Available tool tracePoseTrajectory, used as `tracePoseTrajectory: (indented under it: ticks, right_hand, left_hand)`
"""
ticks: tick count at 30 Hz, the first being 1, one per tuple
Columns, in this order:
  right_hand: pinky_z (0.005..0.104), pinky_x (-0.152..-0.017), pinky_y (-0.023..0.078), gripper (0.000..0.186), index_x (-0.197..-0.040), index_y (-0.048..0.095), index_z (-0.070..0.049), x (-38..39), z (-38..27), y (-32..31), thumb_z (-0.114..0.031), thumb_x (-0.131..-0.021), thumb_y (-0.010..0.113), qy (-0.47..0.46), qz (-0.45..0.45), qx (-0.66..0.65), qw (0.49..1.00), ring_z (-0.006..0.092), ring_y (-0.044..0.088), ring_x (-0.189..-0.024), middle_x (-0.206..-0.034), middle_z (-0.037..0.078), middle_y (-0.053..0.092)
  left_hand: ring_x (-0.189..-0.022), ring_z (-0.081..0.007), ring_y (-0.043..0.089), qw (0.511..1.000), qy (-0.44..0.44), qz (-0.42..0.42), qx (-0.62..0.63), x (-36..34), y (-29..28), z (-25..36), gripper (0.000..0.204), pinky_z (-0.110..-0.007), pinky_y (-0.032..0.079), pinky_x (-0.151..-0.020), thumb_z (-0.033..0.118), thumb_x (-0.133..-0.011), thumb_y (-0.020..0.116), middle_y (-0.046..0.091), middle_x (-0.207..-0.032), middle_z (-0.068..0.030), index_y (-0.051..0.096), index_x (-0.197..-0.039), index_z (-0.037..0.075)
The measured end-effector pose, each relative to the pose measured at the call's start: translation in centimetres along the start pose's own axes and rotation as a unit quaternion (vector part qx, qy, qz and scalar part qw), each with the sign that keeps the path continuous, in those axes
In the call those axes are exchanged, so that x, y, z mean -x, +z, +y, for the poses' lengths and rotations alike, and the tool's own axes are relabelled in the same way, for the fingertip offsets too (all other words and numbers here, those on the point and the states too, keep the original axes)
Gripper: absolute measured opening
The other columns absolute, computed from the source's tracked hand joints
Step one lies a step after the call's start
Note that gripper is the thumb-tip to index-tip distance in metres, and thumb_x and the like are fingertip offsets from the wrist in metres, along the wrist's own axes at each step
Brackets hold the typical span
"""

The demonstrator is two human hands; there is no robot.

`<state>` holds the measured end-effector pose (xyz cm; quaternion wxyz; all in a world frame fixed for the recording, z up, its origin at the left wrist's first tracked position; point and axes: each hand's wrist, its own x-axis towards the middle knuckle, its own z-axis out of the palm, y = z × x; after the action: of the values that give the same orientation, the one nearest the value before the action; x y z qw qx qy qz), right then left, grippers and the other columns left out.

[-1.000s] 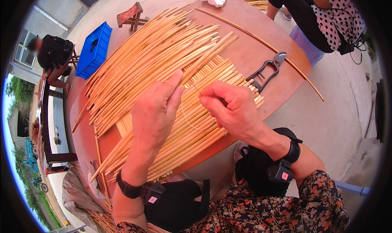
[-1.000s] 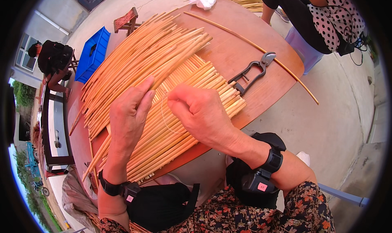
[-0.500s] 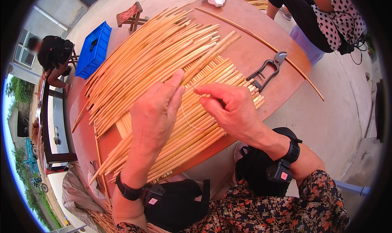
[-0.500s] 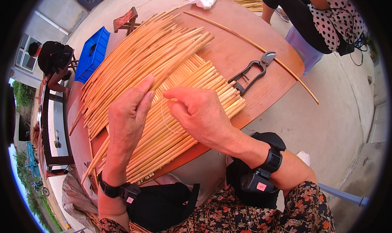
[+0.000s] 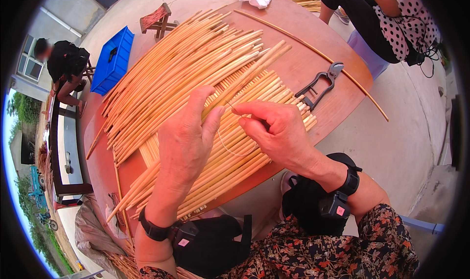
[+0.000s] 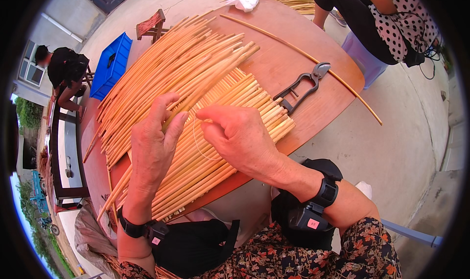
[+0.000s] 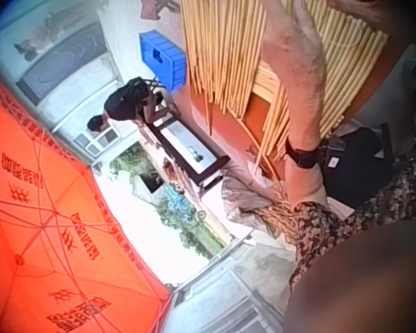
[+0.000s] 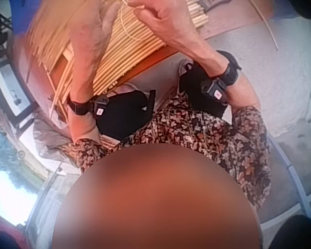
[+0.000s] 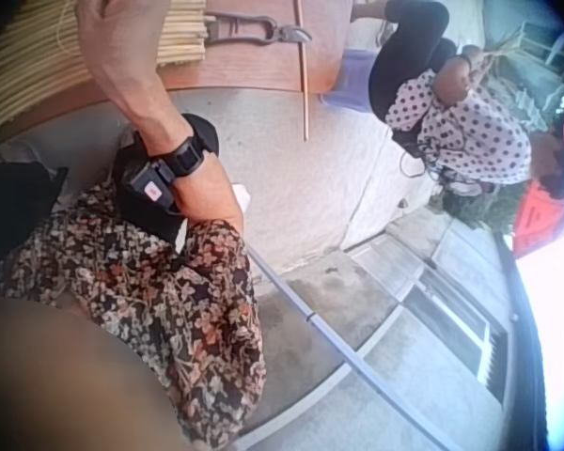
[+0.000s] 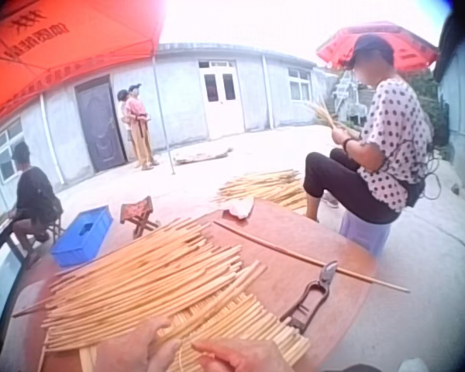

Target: The person is binding reeds together by threading a thin string through them. They pick up reed sticks one at a time, align them on the table, and pull the string through to secure them to the mat.

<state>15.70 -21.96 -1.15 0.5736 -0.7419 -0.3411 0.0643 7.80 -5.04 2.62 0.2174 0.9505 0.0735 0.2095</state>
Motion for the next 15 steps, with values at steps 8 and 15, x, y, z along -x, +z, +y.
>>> tracePoseTrajectory:
  ticks: [8,15]
  right_hand:
    - [0.0271,-0.063,0.052,0.019,-0.108,0.074,0.001,0.00,0.12,0.25,-0.005,-0.091,0.068,-0.009,0.002,0.004,1.000,0.0134,0.067,-0.071,-0.090,0.012,0.075]
    - [0.0268,-0.065,0.053,0.019,-0.107,0.074,0.002,0.08,0.01,0.08,-0.005,-0.091,0.067,0.005,-0.007,0.012,1.000,0.0141,0.070,-0.075,-0.092,0.013,0.075]
  left_hand:
    - [-0.061,-0.0320,0.064,0.999,0.028,0.020,-0.003,-0.02,0.43,-0.73,0.020,-0.041,0.046,-0.054,0.018,-0.092,0.074,0.065,-0.070,-0.0126,0.060,-0.103,0.010]
    - [-0.061,-0.0318,0.065,1.000,0.015,0.021,0.004,0.03,0.40,-0.61,0.017,-0.040,0.048,-0.055,0.019,-0.092,0.074,0.066,-0.071,-0.0133,0.063,-0.101,0.008]
